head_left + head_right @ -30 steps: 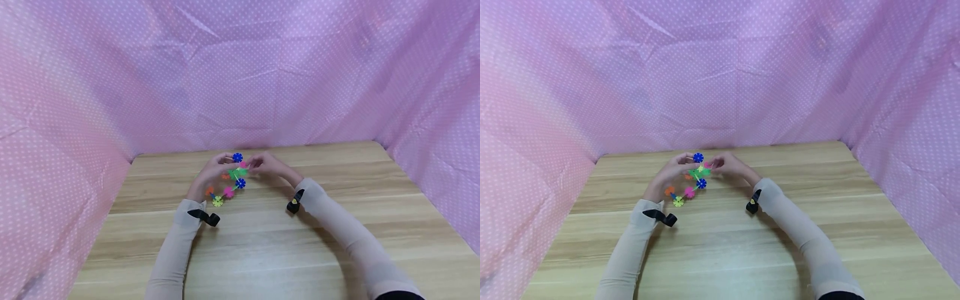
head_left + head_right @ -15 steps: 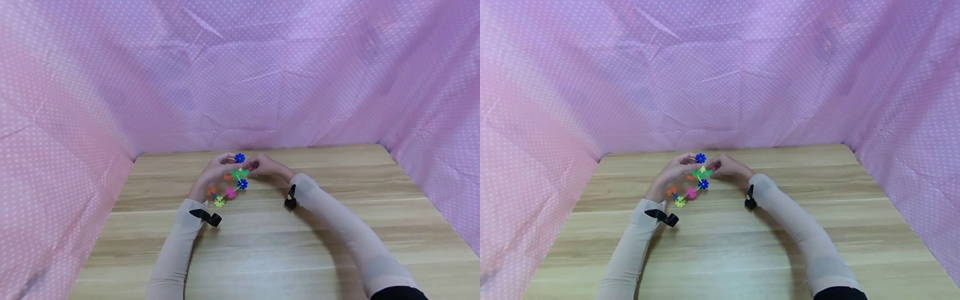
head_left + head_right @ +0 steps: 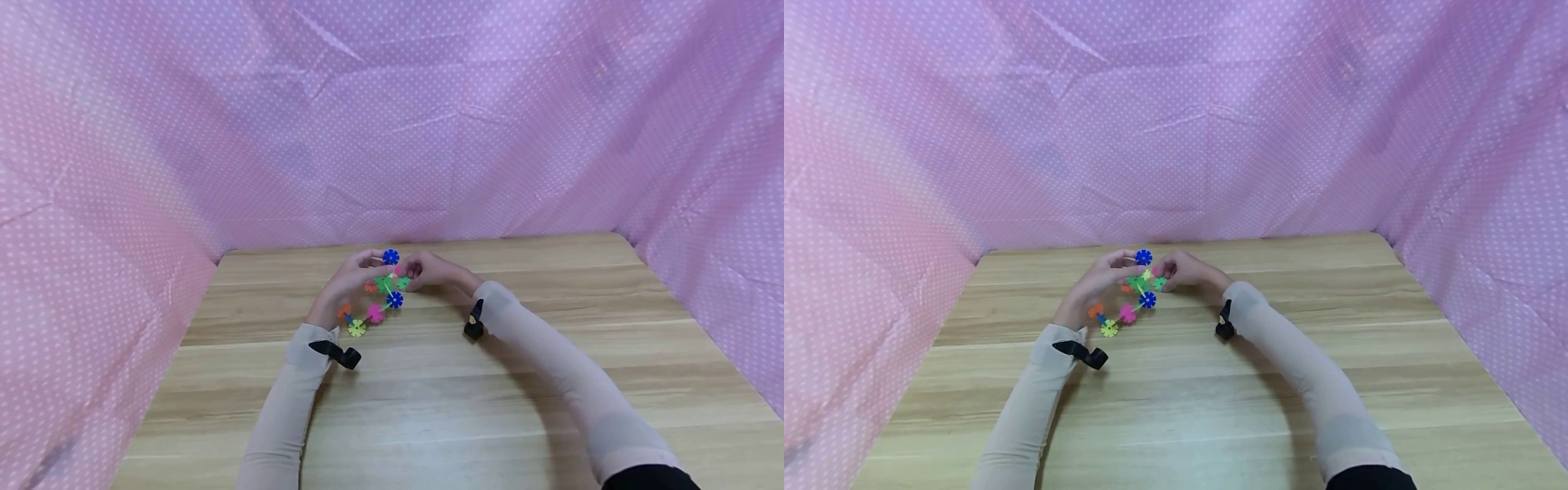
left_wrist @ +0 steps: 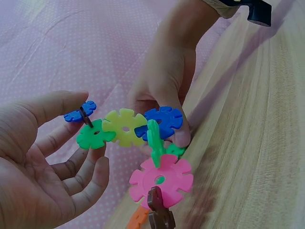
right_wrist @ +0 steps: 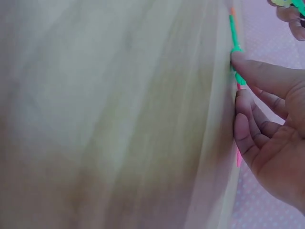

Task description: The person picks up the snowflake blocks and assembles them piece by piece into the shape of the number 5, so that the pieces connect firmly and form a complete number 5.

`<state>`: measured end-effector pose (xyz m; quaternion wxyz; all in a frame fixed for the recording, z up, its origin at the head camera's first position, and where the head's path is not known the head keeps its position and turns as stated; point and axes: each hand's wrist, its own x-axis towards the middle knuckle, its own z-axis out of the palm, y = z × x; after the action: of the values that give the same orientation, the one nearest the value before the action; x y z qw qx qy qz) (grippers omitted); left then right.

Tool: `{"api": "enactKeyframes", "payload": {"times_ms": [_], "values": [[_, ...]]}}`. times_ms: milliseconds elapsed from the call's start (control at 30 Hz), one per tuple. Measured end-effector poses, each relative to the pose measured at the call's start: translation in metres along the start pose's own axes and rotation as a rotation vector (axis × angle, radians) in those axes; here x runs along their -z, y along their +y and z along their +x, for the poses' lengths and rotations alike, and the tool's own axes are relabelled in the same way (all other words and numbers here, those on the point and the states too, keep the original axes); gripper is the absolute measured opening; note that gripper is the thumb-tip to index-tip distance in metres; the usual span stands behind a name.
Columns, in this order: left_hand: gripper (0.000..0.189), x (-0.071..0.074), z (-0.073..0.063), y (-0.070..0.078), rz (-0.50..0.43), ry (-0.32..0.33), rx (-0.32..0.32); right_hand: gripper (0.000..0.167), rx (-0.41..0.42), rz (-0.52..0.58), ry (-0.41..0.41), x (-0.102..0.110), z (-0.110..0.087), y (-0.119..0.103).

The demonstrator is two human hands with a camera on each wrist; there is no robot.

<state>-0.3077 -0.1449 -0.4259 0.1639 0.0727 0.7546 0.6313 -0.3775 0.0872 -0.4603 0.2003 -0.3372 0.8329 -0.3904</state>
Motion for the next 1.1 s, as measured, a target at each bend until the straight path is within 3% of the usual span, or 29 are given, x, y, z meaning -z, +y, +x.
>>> {"api": "enactKeyframes", "payload": {"times_ms": [333, 533, 833, 1100], "values": [[0.037, -0.003, 0.0, 0.001, 0.01, 0.041, 0.032, 0.022, -0.055, 0.156, 0.062, 0.001, -0.013, 0.002], [0.028, -0.007, 0.003, -0.003, 0.008, 0.088, -0.015, 0.017, -0.038, 0.224, 0.09, 0.0, -0.019, 0.008], [0.011, -0.02, 0.003, -0.006, -0.093, 0.137, -0.036, 0.022, -0.144, 0.319, 0.201, -0.001, -0.038, 0.002], [0.006, -0.024, 0.003, -0.005, -0.161, 0.181, -0.036, 0.024, -0.097, 0.317, 0.295, 0.004, -0.041, -0.005]]}}
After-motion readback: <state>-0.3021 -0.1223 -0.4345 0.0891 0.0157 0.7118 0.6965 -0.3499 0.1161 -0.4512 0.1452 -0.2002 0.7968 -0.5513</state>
